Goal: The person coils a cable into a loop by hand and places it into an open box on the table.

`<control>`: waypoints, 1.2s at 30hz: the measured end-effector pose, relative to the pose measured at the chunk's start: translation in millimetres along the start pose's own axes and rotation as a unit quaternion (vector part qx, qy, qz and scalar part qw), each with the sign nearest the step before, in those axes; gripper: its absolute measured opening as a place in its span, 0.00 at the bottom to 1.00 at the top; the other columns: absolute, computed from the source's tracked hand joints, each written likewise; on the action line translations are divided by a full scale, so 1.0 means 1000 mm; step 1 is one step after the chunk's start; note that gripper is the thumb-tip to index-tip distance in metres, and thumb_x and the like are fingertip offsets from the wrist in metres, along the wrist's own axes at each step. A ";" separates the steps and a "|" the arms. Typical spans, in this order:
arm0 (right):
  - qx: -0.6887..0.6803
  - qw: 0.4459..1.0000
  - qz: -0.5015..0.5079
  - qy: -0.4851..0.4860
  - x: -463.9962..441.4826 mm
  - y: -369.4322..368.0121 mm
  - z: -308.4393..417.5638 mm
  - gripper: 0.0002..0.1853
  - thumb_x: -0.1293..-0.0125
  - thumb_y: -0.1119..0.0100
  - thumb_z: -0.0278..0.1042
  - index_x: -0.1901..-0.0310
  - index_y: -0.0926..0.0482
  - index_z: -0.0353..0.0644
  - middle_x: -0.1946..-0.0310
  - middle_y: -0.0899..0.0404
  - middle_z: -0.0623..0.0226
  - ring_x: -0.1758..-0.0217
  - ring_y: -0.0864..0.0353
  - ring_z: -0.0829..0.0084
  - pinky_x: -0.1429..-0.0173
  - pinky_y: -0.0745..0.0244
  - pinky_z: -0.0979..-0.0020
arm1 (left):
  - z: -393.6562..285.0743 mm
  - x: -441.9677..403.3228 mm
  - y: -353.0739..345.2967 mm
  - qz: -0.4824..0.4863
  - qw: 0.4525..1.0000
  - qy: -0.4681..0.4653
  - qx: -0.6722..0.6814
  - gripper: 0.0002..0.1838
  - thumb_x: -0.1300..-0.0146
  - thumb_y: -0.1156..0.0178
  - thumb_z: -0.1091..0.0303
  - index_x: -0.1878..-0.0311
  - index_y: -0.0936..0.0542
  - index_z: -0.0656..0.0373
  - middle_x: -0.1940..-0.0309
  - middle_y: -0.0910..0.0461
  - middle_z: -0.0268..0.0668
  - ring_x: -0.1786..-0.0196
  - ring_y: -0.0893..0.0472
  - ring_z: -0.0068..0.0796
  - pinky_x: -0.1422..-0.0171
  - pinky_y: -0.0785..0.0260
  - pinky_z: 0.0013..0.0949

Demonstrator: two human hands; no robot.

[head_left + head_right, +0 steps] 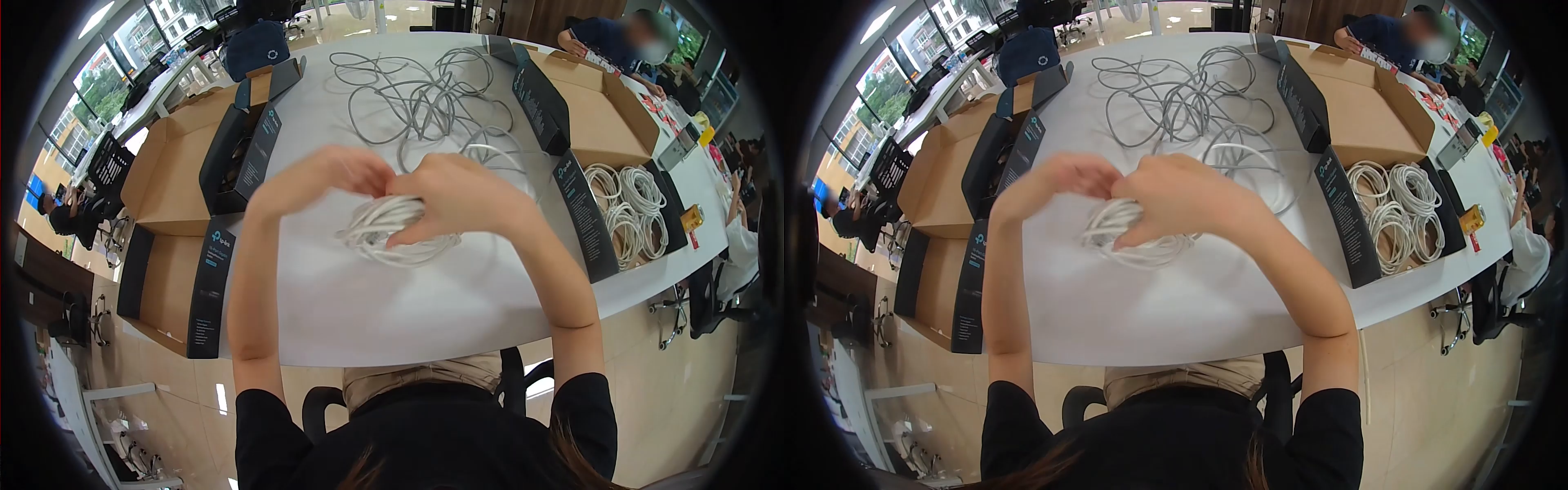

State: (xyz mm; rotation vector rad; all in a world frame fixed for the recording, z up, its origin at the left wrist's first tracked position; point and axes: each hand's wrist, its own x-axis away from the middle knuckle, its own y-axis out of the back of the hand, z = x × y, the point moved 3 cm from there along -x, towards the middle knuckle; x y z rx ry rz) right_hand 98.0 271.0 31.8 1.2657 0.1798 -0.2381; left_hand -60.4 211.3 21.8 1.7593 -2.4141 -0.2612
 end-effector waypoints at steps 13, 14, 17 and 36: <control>0.007 0.987 0.101 -0.126 -0.006 -0.011 0.002 0.21 0.64 0.35 0.45 0.70 0.20 0.36 0.71 0.21 0.58 0.67 0.22 0.59 0.62 0.28 0.67 | 0.015 -0.014 -0.040 0.007 0.966 -0.086 -0.245 0.65 0.76 0.23 0.60 0.33 0.53 0.57 0.58 0.23 0.47 0.57 0.23 0.45 0.51 0.34 0.32; 0.002 0.987 0.095 -0.128 -0.006 -0.009 0.003 0.22 0.64 0.34 0.45 0.69 0.20 0.36 0.70 0.22 0.57 0.65 0.23 0.59 0.61 0.28 0.67 | 0.015 -0.012 -0.040 -0.008 0.963 -0.089 -0.253 0.66 0.76 0.23 0.61 0.32 0.55 0.55 0.58 0.23 0.47 0.56 0.23 0.45 0.50 0.34 0.32; -0.038 0.990 0.069 -0.113 -0.005 -0.006 0.000 0.25 0.66 0.31 0.47 0.66 0.21 0.37 0.67 0.22 0.56 0.61 0.23 0.58 0.57 0.29 0.67 | 0.003 -0.003 -0.037 -0.016 0.944 -0.056 -0.326 0.65 0.73 0.24 0.62 0.31 0.57 0.51 0.57 0.23 0.48 0.55 0.23 0.43 0.50 0.34 0.32; -0.016 0.933 -0.123 -0.339 0.062 0.056 -0.155 0.13 0.44 0.43 0.42 0.65 0.19 0.42 0.88 0.31 0.69 0.81 0.29 0.74 0.72 0.34 0.73 | -0.044 0.083 0.047 -0.268 0.937 -0.061 -0.217 0.28 0.54 0.35 0.67 0.45 0.27 0.58 0.76 0.26 0.27 0.81 0.35 0.10 0.80 0.42 0.17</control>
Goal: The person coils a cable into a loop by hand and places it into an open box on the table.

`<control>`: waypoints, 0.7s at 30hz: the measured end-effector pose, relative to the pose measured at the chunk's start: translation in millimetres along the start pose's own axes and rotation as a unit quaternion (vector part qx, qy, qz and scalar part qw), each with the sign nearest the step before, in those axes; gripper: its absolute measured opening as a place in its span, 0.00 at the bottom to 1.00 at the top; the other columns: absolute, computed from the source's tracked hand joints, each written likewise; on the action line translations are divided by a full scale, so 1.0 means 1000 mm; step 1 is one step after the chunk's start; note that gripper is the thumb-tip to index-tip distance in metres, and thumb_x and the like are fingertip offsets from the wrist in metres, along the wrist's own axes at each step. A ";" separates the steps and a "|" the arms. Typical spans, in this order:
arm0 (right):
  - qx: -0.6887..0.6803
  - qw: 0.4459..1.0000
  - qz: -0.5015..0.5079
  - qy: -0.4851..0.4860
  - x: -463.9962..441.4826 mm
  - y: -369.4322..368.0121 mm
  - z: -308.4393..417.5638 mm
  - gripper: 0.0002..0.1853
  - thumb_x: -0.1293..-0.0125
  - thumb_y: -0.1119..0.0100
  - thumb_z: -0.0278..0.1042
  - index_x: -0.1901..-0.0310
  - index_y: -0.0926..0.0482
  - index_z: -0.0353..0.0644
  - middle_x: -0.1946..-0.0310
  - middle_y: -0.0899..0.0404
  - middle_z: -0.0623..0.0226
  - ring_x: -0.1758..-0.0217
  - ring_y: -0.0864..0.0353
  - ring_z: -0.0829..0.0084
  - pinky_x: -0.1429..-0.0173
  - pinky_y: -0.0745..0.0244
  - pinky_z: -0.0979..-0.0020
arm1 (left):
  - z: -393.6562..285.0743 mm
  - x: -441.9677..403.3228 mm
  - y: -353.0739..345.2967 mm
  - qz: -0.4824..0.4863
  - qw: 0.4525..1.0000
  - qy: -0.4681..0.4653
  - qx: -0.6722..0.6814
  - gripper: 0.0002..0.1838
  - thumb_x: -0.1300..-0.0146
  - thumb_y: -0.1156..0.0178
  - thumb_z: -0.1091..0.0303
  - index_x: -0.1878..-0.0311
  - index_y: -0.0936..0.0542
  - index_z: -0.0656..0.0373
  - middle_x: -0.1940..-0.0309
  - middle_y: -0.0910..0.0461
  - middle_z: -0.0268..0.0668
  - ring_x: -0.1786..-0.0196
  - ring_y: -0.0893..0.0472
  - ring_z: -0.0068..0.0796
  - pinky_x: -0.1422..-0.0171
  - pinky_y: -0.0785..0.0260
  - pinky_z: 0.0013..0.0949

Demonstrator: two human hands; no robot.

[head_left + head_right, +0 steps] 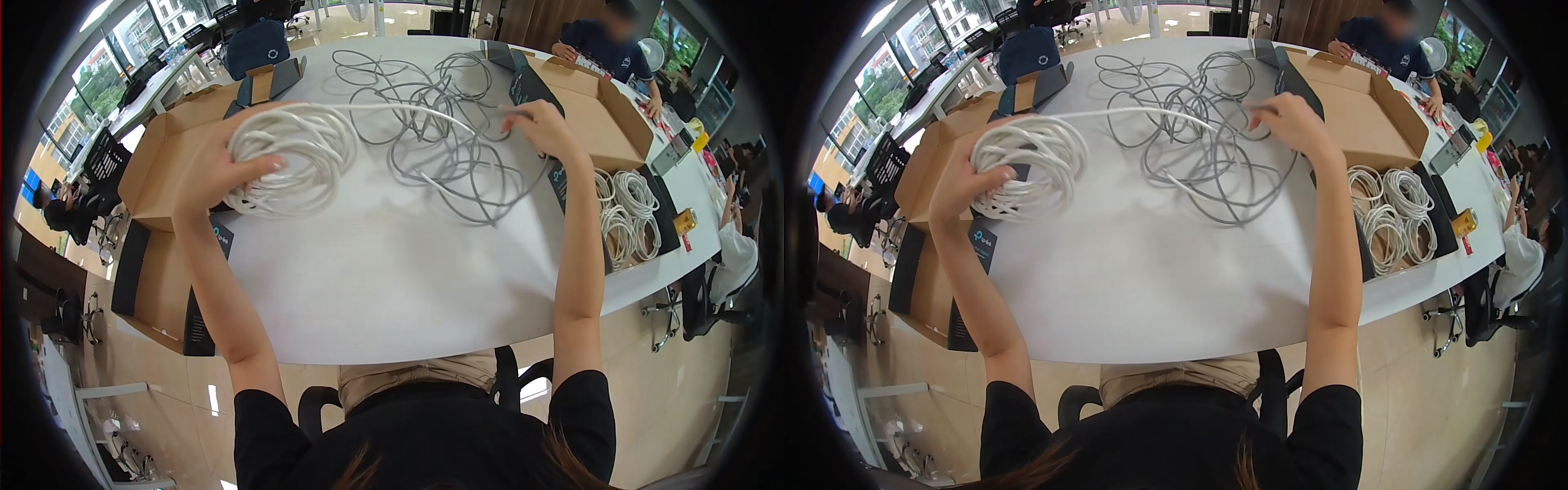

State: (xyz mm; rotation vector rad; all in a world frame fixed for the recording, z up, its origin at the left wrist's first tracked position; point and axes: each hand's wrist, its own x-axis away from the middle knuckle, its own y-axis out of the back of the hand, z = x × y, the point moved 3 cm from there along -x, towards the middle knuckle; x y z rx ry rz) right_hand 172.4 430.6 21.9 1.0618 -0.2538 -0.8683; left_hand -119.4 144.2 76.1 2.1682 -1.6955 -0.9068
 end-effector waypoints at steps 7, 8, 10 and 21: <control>-0.095 0.995 0.017 -0.009 0.020 0.032 0.019 0.18 0.33 0.55 0.45 0.63 0.19 0.42 0.91 0.38 0.81 0.87 0.39 0.90 0.82 0.40 0.81 | 0.030 -0.006 0.018 -0.081 0.993 0.027 0.083 0.26 0.49 0.37 0.66 0.45 0.28 0.64 0.79 0.30 0.26 0.83 0.37 0.11 0.80 0.43 0.18; -0.101 0.995 0.021 0.013 0.026 0.035 0.029 0.18 0.33 0.55 0.45 0.63 0.19 0.41 0.91 0.38 0.80 0.87 0.39 0.90 0.82 0.40 0.81 | 0.028 -0.009 0.014 -0.073 0.994 0.024 0.081 0.26 0.49 0.36 0.66 0.45 0.28 0.63 0.79 0.29 0.26 0.83 0.36 0.11 0.80 0.43 0.18; -0.138 0.988 0.051 0.037 0.036 0.039 0.050 0.18 0.33 0.54 0.45 0.65 0.19 0.41 0.89 0.33 0.77 0.85 0.35 0.87 0.77 0.36 0.81 | 0.023 -0.013 0.002 -0.058 0.995 0.018 0.078 0.26 0.50 0.36 0.66 0.46 0.28 0.63 0.79 0.29 0.26 0.82 0.36 0.11 0.80 0.43 0.18; -0.062 0.990 0.092 0.091 0.010 -0.023 0.044 0.13 0.37 0.47 0.39 0.66 0.21 0.36 0.76 0.21 0.66 0.76 0.25 0.77 0.70 0.29 0.75 | 0.025 -0.029 -0.028 0.013 0.999 0.038 -0.025 0.26 0.52 0.35 0.67 0.47 0.27 0.60 0.73 0.25 0.27 0.81 0.34 0.10 0.78 0.41 0.17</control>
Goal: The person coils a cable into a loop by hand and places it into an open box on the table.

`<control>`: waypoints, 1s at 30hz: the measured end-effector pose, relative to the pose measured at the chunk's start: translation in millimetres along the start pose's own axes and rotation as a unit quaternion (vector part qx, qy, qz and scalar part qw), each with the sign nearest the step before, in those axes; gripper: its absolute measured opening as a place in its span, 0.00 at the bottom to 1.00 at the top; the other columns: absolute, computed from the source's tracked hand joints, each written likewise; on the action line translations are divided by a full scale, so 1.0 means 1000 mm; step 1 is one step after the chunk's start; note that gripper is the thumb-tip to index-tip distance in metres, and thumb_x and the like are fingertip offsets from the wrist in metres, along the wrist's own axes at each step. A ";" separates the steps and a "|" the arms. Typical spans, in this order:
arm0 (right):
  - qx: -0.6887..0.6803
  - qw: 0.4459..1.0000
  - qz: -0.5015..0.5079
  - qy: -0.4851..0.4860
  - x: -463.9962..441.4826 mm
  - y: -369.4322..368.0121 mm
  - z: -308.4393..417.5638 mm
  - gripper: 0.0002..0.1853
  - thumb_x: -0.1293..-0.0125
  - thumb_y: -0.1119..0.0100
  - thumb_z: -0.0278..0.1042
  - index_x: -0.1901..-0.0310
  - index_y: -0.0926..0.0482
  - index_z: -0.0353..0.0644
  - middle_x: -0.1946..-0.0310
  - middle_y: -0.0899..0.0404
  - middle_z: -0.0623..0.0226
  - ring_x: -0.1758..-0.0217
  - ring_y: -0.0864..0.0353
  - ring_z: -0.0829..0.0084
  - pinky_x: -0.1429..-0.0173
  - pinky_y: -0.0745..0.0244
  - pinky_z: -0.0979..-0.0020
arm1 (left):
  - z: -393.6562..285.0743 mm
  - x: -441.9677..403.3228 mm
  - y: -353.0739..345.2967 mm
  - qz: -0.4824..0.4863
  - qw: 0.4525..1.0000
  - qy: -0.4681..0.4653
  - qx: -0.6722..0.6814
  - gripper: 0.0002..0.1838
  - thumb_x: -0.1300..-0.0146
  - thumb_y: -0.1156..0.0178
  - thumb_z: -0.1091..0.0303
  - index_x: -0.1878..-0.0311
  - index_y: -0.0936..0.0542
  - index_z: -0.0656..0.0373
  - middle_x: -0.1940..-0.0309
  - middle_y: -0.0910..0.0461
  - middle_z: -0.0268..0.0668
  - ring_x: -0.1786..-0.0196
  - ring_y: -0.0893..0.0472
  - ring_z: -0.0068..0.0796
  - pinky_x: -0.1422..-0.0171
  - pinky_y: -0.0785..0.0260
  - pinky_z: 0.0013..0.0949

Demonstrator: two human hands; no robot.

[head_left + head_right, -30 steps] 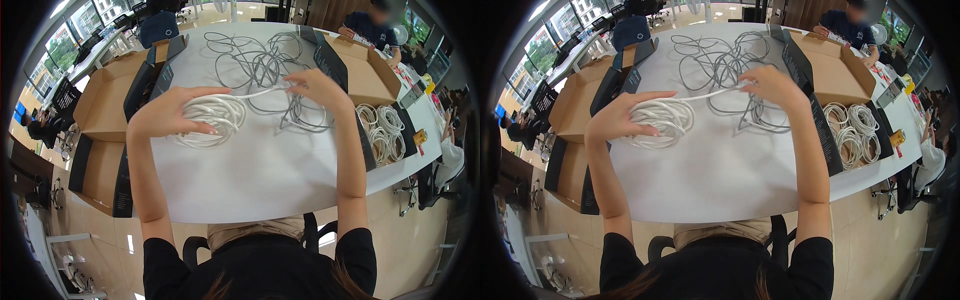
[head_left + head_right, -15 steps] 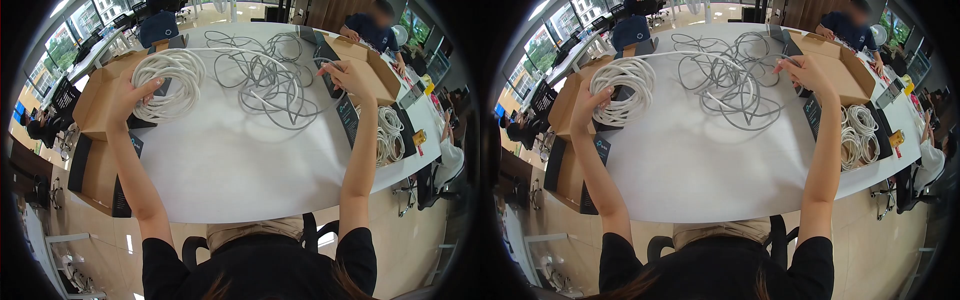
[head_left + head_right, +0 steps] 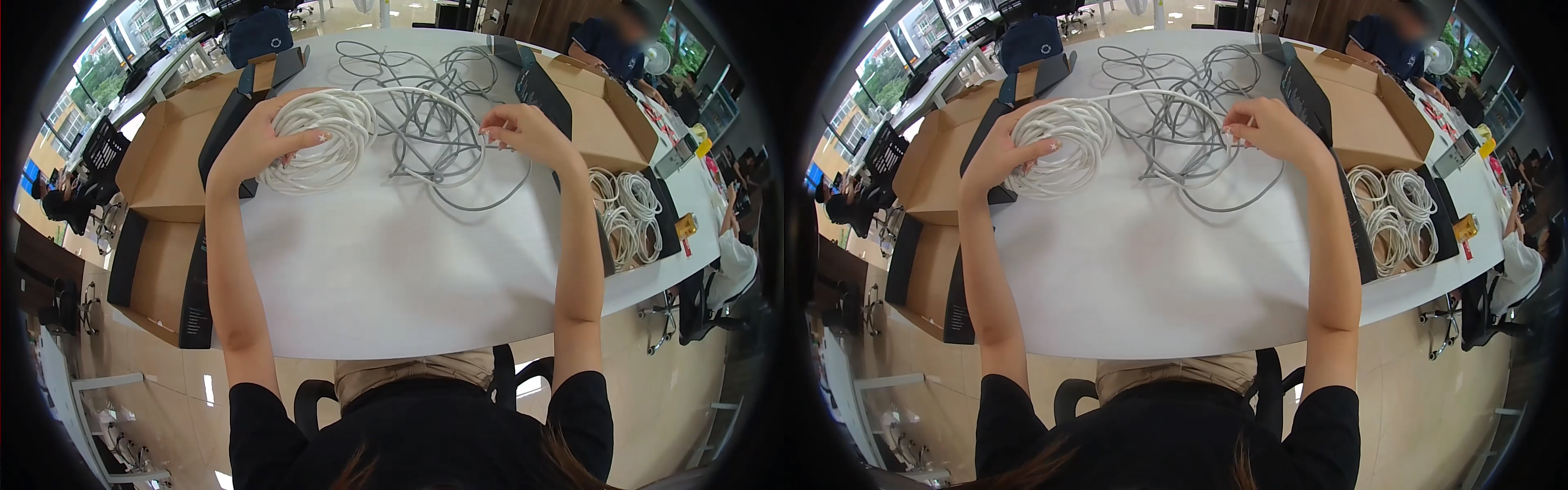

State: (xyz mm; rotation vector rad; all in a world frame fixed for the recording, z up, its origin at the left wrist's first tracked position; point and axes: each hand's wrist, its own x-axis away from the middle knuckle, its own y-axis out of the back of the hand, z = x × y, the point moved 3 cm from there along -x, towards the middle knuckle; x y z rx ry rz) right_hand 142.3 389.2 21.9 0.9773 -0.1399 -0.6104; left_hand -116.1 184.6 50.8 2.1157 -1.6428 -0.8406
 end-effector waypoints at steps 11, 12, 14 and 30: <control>-0.071 0.976 0.149 -0.138 -0.007 -0.020 -0.020 0.14 0.48 0.37 0.39 0.66 0.21 0.36 0.79 0.20 0.65 0.84 0.24 0.80 0.83 0.36 0.82 | -0.004 0.001 -0.002 0.006 1.000 -0.007 0.000 0.27 0.52 0.35 0.62 0.46 0.26 0.58 0.81 0.28 0.27 0.84 0.36 0.12 0.80 0.41 0.18; -0.075 0.976 0.143 -0.145 -0.006 -0.018 -0.019 0.14 0.47 0.38 0.38 0.64 0.21 0.35 0.79 0.20 0.65 0.84 0.24 0.80 0.82 0.36 0.82 | -0.004 0.001 -0.002 0.007 1.000 -0.006 -0.001 0.27 0.52 0.35 0.62 0.46 0.26 0.58 0.81 0.28 0.27 0.84 0.36 0.12 0.80 0.41 0.18; -0.116 0.979 0.101 -0.132 -0.003 -0.008 -0.023 0.14 0.44 0.41 0.36 0.61 0.22 0.36 0.78 0.20 0.66 0.82 0.23 0.80 0.81 0.34 0.83 | -0.003 0.001 -0.001 0.005 1.000 -0.007 -0.008 0.27 0.52 0.35 0.62 0.46 0.26 0.58 0.81 0.28 0.27 0.84 0.36 0.12 0.80 0.41 0.18; -0.247 0.947 -0.193 -0.065 0.000 0.032 -0.030 0.16 0.31 0.59 0.38 0.52 0.24 0.39 0.84 0.43 0.83 0.88 0.43 0.90 0.86 0.49 0.85 | -0.013 -0.001 -0.012 0.009 1.000 -0.020 0.003 0.26 0.52 0.35 0.68 0.46 0.26 0.59 0.75 0.25 0.27 0.82 0.35 0.10 0.79 0.42 0.17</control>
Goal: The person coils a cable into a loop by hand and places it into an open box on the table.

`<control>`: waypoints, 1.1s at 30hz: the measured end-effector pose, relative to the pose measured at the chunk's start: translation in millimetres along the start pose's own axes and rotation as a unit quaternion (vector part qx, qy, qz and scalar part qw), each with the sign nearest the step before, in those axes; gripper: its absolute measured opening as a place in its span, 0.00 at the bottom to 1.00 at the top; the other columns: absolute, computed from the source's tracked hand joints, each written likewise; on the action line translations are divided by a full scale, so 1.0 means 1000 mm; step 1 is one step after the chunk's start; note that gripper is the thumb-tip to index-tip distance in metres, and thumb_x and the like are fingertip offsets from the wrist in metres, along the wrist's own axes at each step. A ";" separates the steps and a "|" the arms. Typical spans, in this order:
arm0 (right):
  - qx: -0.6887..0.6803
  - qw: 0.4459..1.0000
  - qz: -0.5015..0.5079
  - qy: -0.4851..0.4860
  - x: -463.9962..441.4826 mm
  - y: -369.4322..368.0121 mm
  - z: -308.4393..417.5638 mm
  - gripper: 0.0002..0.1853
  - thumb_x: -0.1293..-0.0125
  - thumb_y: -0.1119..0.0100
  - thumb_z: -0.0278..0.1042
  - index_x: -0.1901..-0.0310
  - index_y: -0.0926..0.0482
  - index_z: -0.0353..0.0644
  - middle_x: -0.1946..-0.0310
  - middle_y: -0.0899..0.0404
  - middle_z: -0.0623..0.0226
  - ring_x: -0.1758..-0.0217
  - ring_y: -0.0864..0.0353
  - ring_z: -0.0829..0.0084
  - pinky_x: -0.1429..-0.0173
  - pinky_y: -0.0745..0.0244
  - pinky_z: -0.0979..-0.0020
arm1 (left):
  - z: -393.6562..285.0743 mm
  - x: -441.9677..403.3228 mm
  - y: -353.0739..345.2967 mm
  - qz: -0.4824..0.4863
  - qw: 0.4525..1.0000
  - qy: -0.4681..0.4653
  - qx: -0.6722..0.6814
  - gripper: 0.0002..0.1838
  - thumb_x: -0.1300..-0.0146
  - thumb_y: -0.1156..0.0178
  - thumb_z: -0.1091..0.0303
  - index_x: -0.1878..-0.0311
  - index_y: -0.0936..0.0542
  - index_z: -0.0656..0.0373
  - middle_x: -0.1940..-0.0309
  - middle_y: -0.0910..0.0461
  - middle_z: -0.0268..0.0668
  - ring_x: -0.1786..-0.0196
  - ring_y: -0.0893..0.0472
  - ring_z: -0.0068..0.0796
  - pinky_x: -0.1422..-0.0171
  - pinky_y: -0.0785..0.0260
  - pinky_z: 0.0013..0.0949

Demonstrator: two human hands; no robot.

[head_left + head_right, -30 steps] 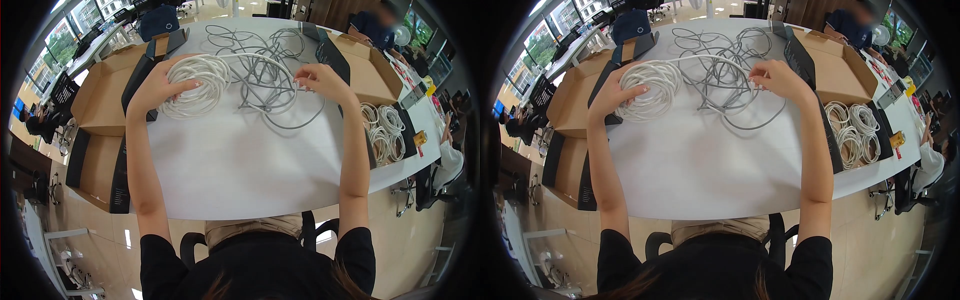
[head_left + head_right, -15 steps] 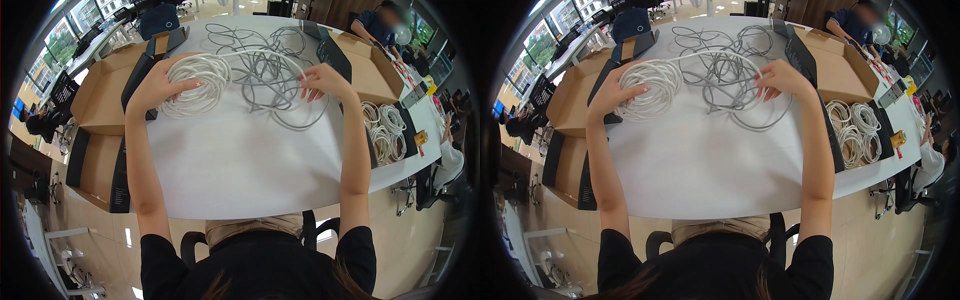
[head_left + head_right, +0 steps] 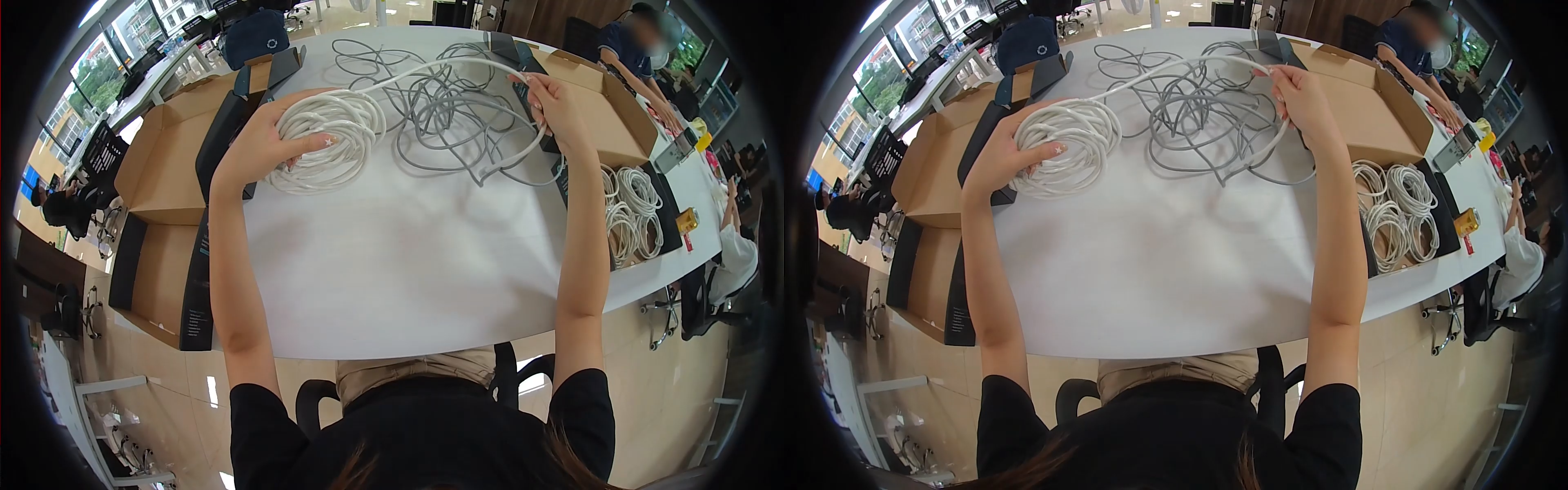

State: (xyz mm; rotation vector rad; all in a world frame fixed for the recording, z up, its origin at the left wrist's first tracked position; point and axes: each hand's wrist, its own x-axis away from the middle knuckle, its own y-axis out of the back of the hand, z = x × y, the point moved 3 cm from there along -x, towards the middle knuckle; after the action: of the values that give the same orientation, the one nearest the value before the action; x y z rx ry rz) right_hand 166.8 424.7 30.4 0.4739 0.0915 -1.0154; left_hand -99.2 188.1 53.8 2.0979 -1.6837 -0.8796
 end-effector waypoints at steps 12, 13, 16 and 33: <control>-0.049 0.960 -0.192 0.199 0.008 -0.011 0.025 0.13 0.32 0.56 0.34 0.55 0.25 0.36 0.84 0.38 0.78 0.88 0.41 0.88 0.85 0.47 0.82 | 0.003 -0.003 -0.011 0.008 1.000 0.003 -0.014 0.29 0.54 0.33 0.61 0.46 0.26 0.59 0.77 0.25 0.29 0.83 0.33 0.13 0.79 0.40 0.18; -0.070 0.965 -0.173 0.183 0.008 -0.010 0.026 0.13 0.32 0.56 0.35 0.55 0.25 0.36 0.84 0.38 0.78 0.88 0.41 0.88 0.85 0.47 0.82 | 0.003 -0.003 -0.011 0.009 1.000 0.001 -0.013 0.29 0.54 0.33 0.61 0.46 0.26 0.59 0.77 0.25 0.29 0.83 0.33 0.13 0.79 0.40 0.18; -0.138 0.984 -0.071 0.085 0.008 -0.001 0.022 0.15 0.32 0.56 0.35 0.52 0.26 0.35 0.83 0.40 0.79 0.88 0.44 0.89 0.85 0.50 0.83 | 0.005 -0.002 -0.007 0.005 1.000 0.002 -0.011 0.29 0.54 0.33 0.61 0.46 0.26 0.59 0.77 0.25 0.29 0.83 0.33 0.13 0.79 0.41 0.18; -0.258 0.956 0.134 0.036 0.037 -0.039 0.058 0.18 0.31 0.58 0.37 0.47 0.30 0.34 0.84 0.46 0.82 0.89 0.46 0.92 0.88 0.57 0.86 | 0.036 -0.009 0.033 -0.285 0.906 -0.051 0.307 0.12 0.43 0.39 0.60 0.67 0.26 0.59 0.85 0.36 0.24 0.81 0.37 0.14 0.70 0.37 0.23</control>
State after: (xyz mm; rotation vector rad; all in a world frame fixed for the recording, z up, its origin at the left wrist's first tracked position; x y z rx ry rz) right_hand 146.0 353.8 58.4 0.0409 0.3402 -0.6708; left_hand -148.4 192.5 47.6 3.1290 -1.5438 -0.6504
